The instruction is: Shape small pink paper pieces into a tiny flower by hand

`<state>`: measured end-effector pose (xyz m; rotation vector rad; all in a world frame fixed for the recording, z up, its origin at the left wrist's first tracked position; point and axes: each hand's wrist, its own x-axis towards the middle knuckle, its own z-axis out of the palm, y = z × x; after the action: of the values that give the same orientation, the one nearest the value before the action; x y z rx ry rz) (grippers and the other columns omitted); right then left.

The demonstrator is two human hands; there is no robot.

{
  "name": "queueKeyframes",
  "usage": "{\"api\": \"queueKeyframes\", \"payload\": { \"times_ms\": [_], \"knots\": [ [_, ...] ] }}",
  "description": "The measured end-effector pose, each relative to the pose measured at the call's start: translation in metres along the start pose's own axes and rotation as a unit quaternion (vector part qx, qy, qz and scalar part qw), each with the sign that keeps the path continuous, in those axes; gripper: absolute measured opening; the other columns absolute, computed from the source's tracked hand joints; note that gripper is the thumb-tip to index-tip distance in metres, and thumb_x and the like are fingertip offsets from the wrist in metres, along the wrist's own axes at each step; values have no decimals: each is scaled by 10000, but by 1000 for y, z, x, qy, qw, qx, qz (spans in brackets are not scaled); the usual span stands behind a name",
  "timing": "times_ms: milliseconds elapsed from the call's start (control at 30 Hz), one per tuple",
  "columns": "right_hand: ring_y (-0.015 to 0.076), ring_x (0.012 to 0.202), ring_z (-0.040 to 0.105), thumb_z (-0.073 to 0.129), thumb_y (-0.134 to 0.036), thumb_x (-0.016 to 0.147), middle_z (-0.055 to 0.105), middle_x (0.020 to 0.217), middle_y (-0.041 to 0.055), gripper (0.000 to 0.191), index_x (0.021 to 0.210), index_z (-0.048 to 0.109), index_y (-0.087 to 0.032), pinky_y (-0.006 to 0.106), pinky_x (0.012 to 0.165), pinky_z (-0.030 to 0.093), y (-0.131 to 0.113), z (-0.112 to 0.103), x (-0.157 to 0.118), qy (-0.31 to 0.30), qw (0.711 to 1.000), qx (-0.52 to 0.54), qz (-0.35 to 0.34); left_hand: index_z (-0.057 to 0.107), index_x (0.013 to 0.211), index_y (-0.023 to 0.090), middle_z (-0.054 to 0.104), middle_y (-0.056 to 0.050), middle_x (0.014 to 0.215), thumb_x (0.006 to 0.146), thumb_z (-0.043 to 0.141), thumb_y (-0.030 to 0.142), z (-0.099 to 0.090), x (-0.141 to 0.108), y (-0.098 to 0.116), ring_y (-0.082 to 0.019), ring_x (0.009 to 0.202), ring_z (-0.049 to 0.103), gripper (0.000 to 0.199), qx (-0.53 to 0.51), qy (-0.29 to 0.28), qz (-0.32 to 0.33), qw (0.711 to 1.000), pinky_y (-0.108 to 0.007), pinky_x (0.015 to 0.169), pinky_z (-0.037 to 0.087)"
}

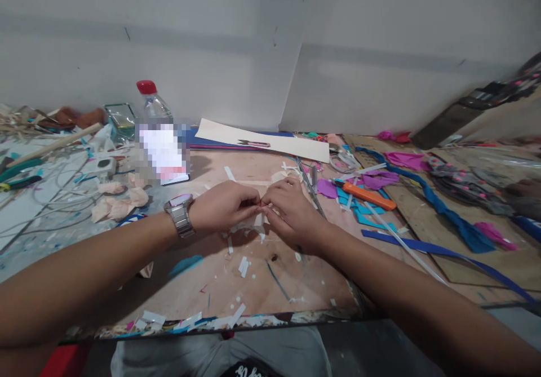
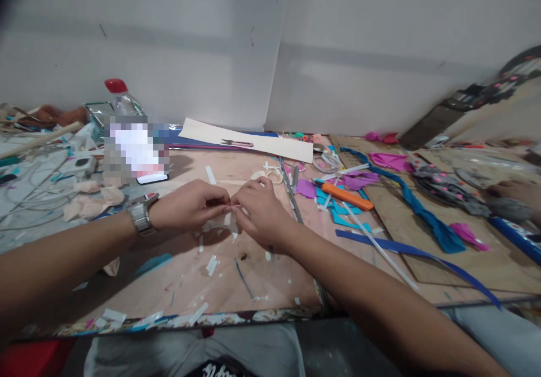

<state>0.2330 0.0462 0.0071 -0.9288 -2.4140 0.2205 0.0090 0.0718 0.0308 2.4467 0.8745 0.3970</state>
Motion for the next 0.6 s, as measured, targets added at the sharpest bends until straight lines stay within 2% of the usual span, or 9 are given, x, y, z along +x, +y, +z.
{"api": "queueKeyframes", "payload": {
  "times_ms": [200,400,600],
  "knots": [
    [231,921,614,553,-241,1004,714,892,38,104,932,618,-203,471,991,320,4,2,-1,21,1000,-10,5,732,924,150,711,-36,780,1046,542,430,2,0,0,-130,664,556,360,15,31,8,999,-263,639,312],
    [248,973,618,562,-252,1007,712,896,47,103,953,634,-203,483,1005,329,3,-1,-2,11,1000,-20,-10,739,873,155,679,-8,694,1038,569,409,0,1,-2,-112,598,505,348,21,13,-10,1000,-261,602,277],
    [245,974,615,570,-239,981,702,891,44,88,917,623,-208,486,1022,326,1,1,-2,14,1000,-14,-3,754,901,154,696,-11,716,1032,570,401,1,1,-1,-116,622,533,334,12,9,-6,1000,-262,610,290]
  ]
}}
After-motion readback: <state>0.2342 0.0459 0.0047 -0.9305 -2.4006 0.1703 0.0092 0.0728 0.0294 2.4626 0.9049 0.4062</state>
